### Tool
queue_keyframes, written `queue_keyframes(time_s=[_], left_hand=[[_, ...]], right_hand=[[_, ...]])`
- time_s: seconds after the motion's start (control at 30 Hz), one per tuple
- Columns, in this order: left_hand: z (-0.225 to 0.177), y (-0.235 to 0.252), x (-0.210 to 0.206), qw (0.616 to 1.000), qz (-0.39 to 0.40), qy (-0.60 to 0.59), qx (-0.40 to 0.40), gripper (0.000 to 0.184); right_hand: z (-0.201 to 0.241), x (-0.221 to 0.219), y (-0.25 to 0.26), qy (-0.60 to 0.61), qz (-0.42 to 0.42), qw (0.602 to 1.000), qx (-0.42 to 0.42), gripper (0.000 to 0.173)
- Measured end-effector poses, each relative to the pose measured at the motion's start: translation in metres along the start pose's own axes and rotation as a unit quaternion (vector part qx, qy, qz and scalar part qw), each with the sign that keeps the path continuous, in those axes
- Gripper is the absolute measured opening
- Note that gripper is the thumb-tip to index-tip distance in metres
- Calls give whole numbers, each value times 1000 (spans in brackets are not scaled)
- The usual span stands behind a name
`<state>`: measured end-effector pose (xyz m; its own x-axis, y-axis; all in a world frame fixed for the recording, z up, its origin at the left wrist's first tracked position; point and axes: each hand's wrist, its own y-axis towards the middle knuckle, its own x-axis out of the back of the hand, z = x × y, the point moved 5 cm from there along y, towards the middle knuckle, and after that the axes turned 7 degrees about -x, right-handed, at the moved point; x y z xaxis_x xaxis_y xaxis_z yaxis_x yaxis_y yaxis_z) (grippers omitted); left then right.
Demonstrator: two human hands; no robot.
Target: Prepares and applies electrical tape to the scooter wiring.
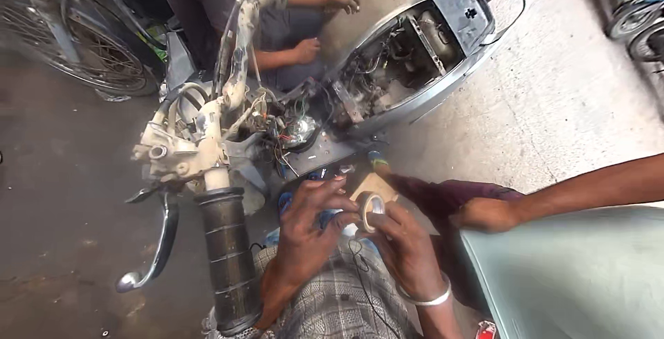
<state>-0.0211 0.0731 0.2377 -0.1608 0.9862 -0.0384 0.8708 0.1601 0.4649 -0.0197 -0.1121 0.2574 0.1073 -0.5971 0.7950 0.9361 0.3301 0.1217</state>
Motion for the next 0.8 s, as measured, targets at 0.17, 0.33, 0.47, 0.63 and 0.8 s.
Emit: queue_keyframes(time_s=[0.17, 0.33, 0.47, 0.63, 0.8], left_hand=[[-5, 7, 3, 998, 55, 26, -11, 51], [-5, 7, -1, 997, 60, 33, -21, 52], [0, 6, -2, 997, 67, 48, -10, 51], [6, -2, -5, 997, 67, 43, -8, 37], [2, -5, -8, 999, 35, 11, -28, 31]], right_hand=[[8, 7, 2, -62, -7, 998, 31, 18], [9, 8, 2, -93, -3, 995, 31, 22], [10, 5, 1, -114, 2, 993, 27, 24], [6, 0, -4, -91, 14, 996, 21, 26], [6, -1, -7, -31, 14, 999, 10, 29]])
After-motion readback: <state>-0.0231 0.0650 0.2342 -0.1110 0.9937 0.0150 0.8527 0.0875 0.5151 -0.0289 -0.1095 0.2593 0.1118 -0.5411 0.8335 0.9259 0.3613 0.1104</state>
